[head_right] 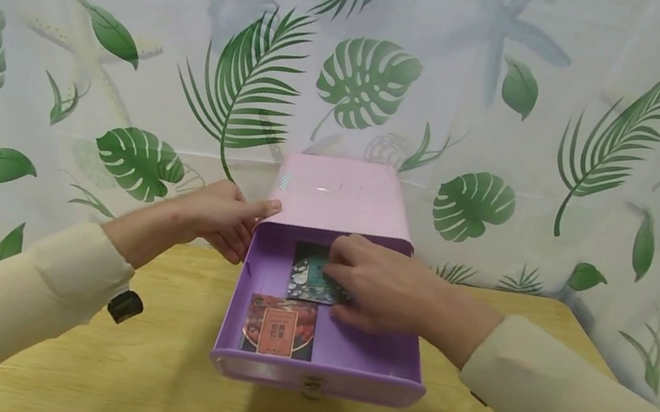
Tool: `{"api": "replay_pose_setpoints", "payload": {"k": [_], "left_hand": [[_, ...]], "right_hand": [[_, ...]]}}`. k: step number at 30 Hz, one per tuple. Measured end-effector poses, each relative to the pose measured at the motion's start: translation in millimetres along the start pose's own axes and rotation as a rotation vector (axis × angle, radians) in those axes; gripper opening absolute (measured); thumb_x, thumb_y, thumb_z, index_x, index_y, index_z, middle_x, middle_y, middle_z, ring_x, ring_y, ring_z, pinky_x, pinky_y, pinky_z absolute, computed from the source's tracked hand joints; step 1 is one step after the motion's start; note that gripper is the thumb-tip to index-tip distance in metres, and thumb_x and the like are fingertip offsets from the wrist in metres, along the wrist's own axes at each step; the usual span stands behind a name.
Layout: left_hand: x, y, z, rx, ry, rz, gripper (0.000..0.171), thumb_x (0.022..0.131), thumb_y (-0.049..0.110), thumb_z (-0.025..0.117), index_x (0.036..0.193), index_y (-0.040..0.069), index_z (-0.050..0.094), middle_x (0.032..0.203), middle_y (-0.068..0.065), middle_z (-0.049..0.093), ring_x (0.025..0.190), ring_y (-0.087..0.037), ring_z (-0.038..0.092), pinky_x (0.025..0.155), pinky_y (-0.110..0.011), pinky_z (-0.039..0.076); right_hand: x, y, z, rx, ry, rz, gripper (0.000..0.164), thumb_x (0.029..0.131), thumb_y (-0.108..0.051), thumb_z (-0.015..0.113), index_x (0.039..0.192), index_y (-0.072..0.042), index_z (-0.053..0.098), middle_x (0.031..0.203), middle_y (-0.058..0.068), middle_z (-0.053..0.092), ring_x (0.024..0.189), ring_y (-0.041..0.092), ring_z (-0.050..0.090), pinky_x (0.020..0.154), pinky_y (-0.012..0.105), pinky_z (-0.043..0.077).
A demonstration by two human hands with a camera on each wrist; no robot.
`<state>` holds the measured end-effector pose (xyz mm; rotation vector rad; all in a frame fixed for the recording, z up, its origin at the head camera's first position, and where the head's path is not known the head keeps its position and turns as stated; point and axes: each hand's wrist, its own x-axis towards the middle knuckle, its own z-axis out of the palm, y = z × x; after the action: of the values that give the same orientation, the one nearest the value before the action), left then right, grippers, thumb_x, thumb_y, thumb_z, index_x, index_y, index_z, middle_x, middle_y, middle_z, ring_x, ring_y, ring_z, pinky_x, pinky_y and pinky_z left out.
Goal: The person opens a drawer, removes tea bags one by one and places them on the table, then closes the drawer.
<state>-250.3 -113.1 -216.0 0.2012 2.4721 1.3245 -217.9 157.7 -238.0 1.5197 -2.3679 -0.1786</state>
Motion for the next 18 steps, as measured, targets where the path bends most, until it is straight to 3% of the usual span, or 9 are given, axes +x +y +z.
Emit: {"api": "replay_pose_setpoints", "payload": {"k": [8, 13, 18], "left_hand": [[0.5, -0.8, -1.1, -0.004, -0.005, -0.010, 0.063, 0.087, 0.057, 0.052, 0.084, -0.004, 0.064, 0.073, -0.017, 0.067, 0.070, -0.030, 0.065, 0.062, -0.038, 0.058], [-0.1, 0.5, -2.2, -0.002, -0.002, 0.005, 0.063, 0.087, 0.057, 0.052, 0.085, -0.004, 0.064, 0.074, -0.017, 0.067, 0.069, -0.029, 0.065, 0.063, -0.039, 0.057], [-0.6, -0.5, -1.1, -0.006, -0.007, 0.001, 0.062, 0.087, 0.056, 0.052, 0.086, -0.005, 0.063, 0.074, -0.017, 0.067, 0.069, -0.029, 0.065, 0.063, -0.039, 0.058]], "right_hand": [[6, -2, 2, 0.019, -0.095, 0.107, 0.068, 0.086, -0.050, 0.055, 0.140, -0.011, 0.037, 0.132, 0.012, 0.045, 0.119, 0.023, 0.042, 0.099, 0.042, 0.042], [11, -1, 2, 0.047, -0.144, 0.170, 0.066, 0.087, -0.050, 0.054, 0.137, -0.010, 0.041, 0.133, 0.014, 0.048, 0.122, 0.028, 0.042, 0.103, 0.045, 0.037], [10, 0, 2, 0.049, -0.148, 0.146, 0.066, 0.084, -0.047, 0.058, 0.132, -0.003, 0.045, 0.122, 0.016, 0.056, 0.114, 0.029, 0.049, 0.098, 0.044, 0.042]]}}
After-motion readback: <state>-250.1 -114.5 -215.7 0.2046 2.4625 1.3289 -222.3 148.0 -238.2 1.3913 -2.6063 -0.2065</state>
